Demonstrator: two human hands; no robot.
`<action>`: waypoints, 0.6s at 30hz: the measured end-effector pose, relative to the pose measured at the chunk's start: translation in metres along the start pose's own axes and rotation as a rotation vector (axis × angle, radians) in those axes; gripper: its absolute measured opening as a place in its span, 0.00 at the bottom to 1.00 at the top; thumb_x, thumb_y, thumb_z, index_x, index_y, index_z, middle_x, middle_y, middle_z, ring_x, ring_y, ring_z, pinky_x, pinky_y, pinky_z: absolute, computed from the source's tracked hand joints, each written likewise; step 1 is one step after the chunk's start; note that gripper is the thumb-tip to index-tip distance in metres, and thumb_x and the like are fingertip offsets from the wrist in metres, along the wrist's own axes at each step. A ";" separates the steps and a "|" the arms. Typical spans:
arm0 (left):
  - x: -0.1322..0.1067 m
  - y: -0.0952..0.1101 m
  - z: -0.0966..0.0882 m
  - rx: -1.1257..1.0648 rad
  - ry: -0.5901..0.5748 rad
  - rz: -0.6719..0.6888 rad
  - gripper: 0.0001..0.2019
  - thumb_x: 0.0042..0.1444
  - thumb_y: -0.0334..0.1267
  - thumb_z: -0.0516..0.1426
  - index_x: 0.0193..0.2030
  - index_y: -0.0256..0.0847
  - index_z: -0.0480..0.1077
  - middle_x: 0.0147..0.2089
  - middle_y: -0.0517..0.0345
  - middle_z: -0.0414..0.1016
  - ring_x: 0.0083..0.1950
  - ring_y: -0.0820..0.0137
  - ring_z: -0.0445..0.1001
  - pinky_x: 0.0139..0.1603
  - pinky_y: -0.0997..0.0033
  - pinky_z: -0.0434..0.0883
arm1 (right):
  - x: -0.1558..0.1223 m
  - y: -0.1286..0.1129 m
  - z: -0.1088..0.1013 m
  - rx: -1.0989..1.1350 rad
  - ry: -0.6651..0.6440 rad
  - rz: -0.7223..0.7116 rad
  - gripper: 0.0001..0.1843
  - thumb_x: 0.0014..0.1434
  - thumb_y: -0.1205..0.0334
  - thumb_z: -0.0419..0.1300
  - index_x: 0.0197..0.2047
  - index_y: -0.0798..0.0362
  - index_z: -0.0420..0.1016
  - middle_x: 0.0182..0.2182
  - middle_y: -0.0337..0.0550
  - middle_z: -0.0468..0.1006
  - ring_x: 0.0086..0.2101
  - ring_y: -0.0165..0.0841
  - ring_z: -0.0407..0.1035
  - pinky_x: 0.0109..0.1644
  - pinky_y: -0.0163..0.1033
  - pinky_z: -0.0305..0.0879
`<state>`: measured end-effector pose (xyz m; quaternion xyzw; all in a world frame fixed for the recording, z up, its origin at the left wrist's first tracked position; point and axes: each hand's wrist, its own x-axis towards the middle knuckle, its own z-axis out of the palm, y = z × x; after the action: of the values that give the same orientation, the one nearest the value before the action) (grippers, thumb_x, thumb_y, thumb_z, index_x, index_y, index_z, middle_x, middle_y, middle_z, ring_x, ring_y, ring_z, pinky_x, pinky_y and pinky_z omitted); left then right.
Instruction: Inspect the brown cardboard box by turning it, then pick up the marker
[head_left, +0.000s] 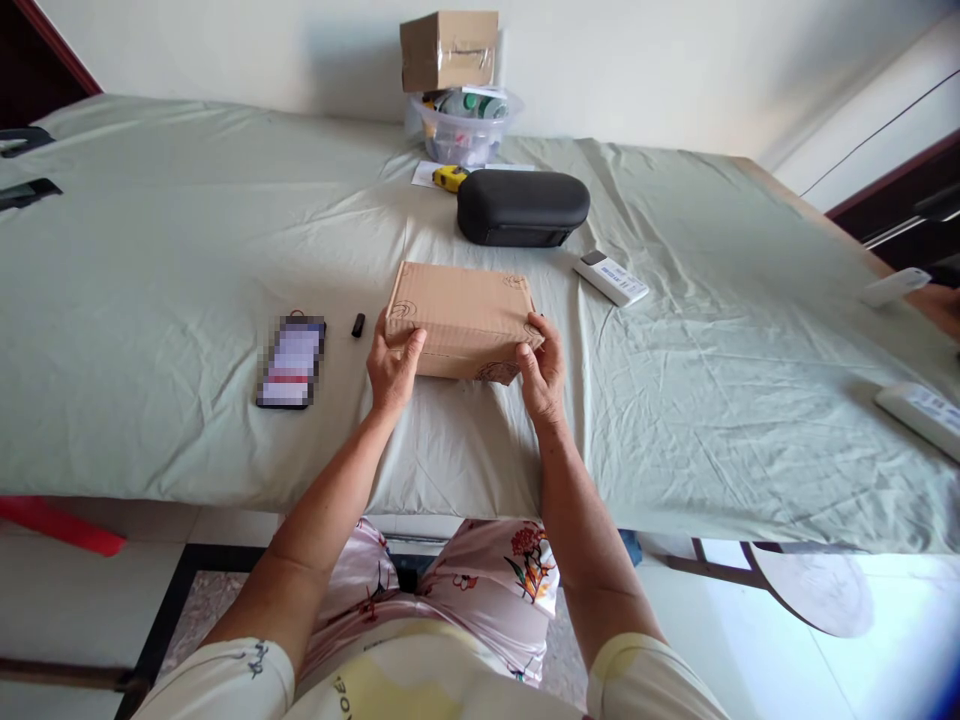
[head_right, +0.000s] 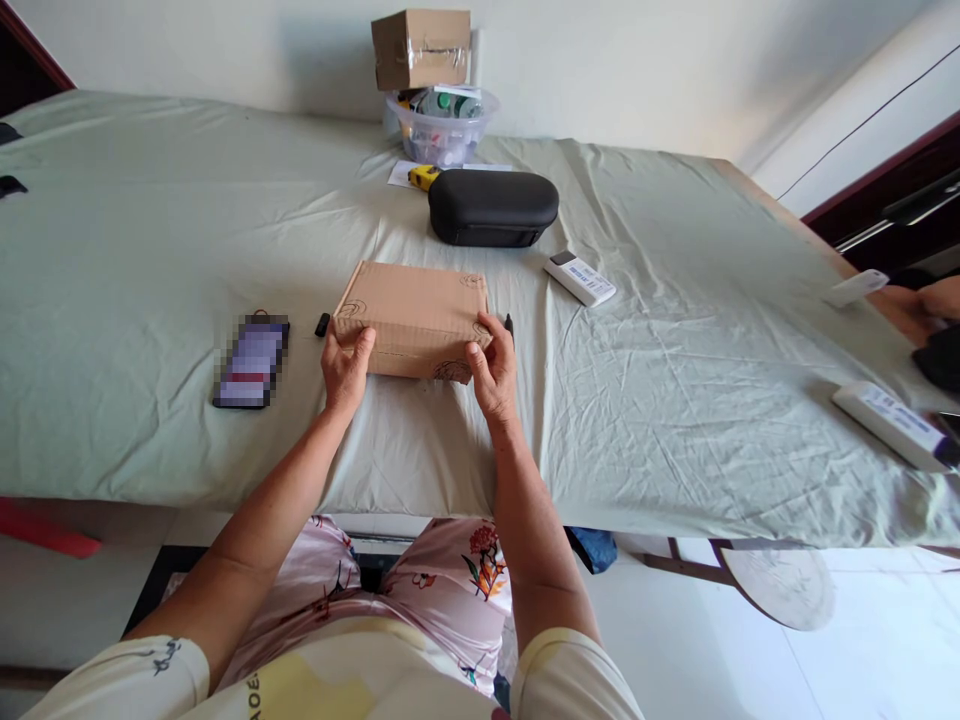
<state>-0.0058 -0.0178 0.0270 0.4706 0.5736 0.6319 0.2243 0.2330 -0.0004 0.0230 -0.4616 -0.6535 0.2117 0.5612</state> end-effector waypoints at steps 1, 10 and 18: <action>-0.001 0.001 0.000 -0.001 0.004 0.004 0.40 0.60 0.71 0.60 0.68 0.43 0.71 0.63 0.43 0.82 0.66 0.55 0.80 0.70 0.55 0.75 | 0.000 0.000 0.000 0.007 0.007 0.011 0.36 0.69 0.34 0.54 0.69 0.47 0.70 0.59 0.52 0.77 0.55 0.43 0.75 0.61 0.55 0.74; -0.003 0.003 0.004 -0.031 0.015 -0.005 0.40 0.61 0.70 0.60 0.67 0.41 0.69 0.62 0.41 0.82 0.67 0.55 0.80 0.71 0.55 0.74 | 0.002 -0.004 0.003 0.004 0.029 0.008 0.29 0.71 0.40 0.55 0.66 0.47 0.72 0.54 0.50 0.79 0.47 0.39 0.76 0.54 0.49 0.76; -0.005 0.000 0.004 -0.008 0.037 -0.019 0.38 0.62 0.68 0.60 0.68 0.40 0.70 0.61 0.42 0.83 0.67 0.54 0.79 0.72 0.54 0.74 | 0.003 -0.002 0.010 -0.108 0.072 0.052 0.29 0.72 0.43 0.54 0.68 0.48 0.73 0.47 0.49 0.78 0.39 0.35 0.71 0.47 0.45 0.75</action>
<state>0.0004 -0.0196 0.0251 0.4524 0.5794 0.6407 0.2215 0.2227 0.0035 0.0236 -0.5153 -0.6312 0.1737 0.5530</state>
